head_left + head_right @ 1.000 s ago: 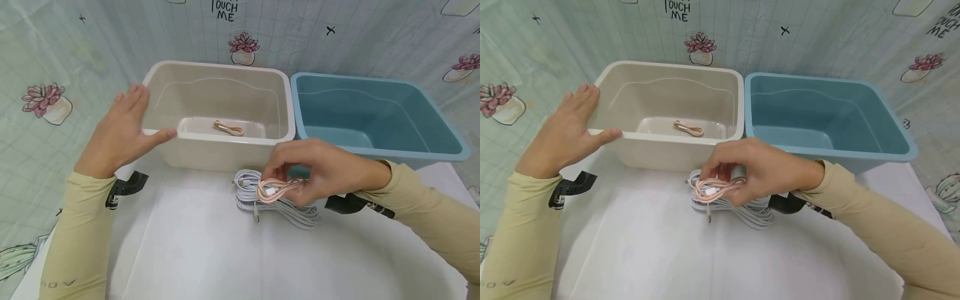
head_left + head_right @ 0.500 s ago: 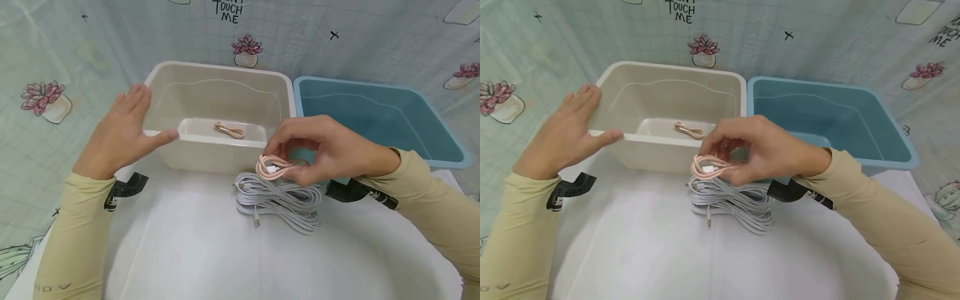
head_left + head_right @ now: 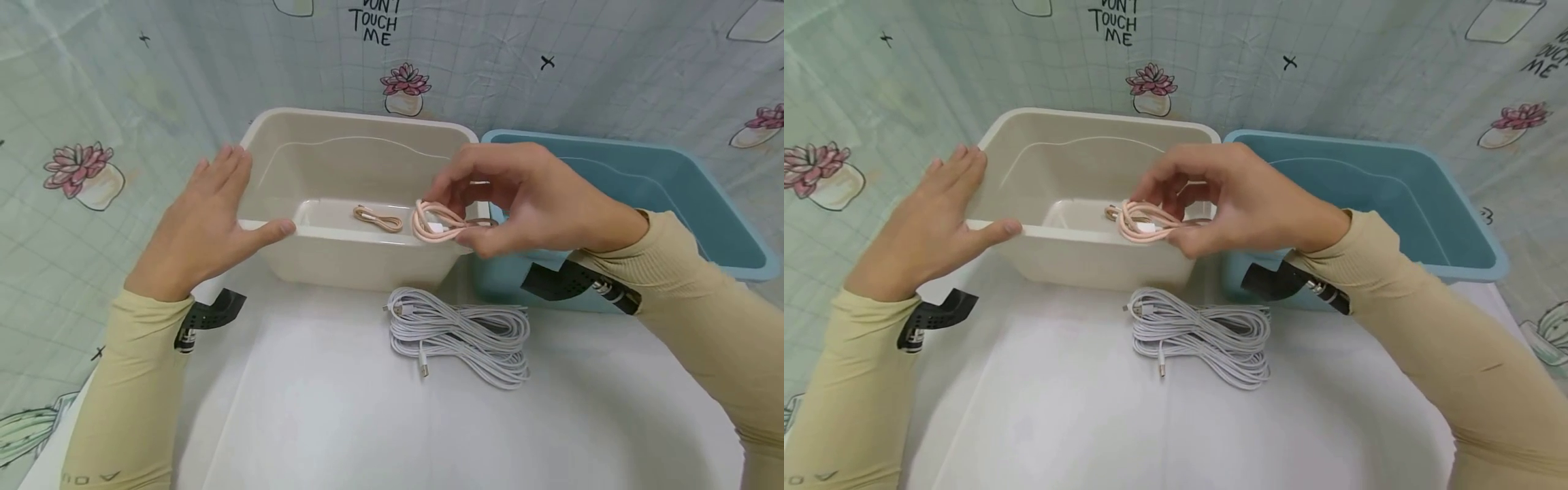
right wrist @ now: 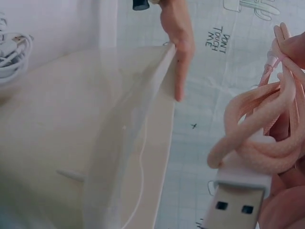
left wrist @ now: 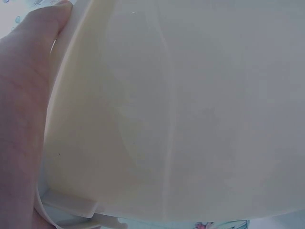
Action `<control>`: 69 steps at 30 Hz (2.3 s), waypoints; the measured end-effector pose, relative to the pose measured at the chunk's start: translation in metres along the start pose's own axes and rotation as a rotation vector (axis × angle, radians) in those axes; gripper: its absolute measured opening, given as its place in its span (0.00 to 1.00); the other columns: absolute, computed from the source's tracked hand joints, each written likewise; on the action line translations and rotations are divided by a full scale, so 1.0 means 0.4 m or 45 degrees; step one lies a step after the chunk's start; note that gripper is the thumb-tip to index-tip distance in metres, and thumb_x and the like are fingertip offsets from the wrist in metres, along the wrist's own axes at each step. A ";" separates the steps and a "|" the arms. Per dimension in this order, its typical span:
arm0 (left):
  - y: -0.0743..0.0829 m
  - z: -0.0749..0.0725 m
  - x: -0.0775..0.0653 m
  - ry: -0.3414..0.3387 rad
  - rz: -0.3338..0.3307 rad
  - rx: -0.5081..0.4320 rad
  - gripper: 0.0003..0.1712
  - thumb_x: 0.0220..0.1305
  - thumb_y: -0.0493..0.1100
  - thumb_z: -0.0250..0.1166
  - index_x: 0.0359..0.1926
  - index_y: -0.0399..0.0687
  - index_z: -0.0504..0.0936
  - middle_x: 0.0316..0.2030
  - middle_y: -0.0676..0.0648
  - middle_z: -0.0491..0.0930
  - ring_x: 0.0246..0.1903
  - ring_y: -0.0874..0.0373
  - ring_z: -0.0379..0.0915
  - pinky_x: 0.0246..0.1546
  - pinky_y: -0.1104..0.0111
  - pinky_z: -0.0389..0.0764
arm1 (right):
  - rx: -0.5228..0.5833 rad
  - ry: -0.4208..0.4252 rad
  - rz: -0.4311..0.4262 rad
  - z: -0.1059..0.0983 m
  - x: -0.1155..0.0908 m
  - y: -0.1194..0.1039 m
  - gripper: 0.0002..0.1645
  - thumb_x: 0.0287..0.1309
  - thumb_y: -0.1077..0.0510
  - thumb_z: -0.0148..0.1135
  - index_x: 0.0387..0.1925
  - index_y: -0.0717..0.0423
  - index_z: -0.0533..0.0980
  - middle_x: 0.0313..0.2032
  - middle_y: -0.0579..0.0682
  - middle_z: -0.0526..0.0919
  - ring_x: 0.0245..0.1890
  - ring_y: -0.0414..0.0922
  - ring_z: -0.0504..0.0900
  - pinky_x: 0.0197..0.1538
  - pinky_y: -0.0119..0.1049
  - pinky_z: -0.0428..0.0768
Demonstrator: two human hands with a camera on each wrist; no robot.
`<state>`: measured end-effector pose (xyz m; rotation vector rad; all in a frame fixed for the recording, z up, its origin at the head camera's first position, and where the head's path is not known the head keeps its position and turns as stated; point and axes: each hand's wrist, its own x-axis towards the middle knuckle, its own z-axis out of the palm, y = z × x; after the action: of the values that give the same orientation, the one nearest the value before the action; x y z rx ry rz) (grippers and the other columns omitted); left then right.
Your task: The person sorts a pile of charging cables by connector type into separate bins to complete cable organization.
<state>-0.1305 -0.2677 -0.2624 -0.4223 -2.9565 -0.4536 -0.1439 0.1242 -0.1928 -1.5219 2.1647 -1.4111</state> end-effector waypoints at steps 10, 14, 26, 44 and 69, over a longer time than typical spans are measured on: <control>-0.002 0.001 -0.002 0.024 0.009 -0.001 0.64 0.66 0.75 0.58 0.82 0.36 0.45 0.83 0.38 0.42 0.84 0.42 0.36 0.86 0.51 0.36 | -0.079 0.101 0.065 -0.024 0.036 0.005 0.26 0.45 0.80 0.70 0.48 0.64 0.83 0.46 0.55 0.86 0.42 0.49 0.84 0.51 0.30 0.88; -0.003 0.002 -0.001 0.016 0.008 -0.009 0.64 0.66 0.75 0.58 0.82 0.37 0.44 0.83 0.38 0.41 0.84 0.41 0.35 0.86 0.51 0.35 | -0.078 0.142 0.072 -0.030 0.051 0.006 0.26 0.44 0.80 0.70 0.48 0.66 0.83 0.45 0.56 0.87 0.42 0.49 0.84 0.51 0.30 0.88; -0.001 0.002 -0.003 0.011 0.004 -0.002 0.64 0.66 0.76 0.58 0.82 0.38 0.43 0.84 0.38 0.40 0.84 0.41 0.35 0.86 0.50 0.35 | -0.157 0.221 0.143 -0.051 0.094 0.021 0.27 0.46 0.76 0.72 0.51 0.62 0.83 0.48 0.53 0.87 0.44 0.49 0.84 0.52 0.27 0.87; 0.004 -0.001 -0.004 0.011 -0.009 0.004 0.64 0.66 0.76 0.58 0.82 0.37 0.44 0.83 0.38 0.42 0.85 0.42 0.36 0.86 0.51 0.36 | -0.243 0.269 0.248 -0.074 0.142 0.056 0.25 0.50 0.71 0.71 0.52 0.57 0.83 0.48 0.49 0.85 0.46 0.48 0.83 0.54 0.25 0.86; 0.005 0.005 -0.005 0.028 -0.011 -0.019 0.65 0.64 0.77 0.59 0.83 0.42 0.42 0.84 0.41 0.40 0.85 0.46 0.33 0.86 0.51 0.35 | -0.300 0.229 0.307 -0.057 0.227 0.134 0.23 0.54 0.68 0.71 0.53 0.52 0.84 0.45 0.45 0.84 0.43 0.46 0.80 0.47 0.27 0.84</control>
<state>-0.1282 -0.2657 -0.2639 -0.4040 -2.9369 -0.4780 -0.2358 0.0682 -0.1866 -1.1824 2.5995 -1.2959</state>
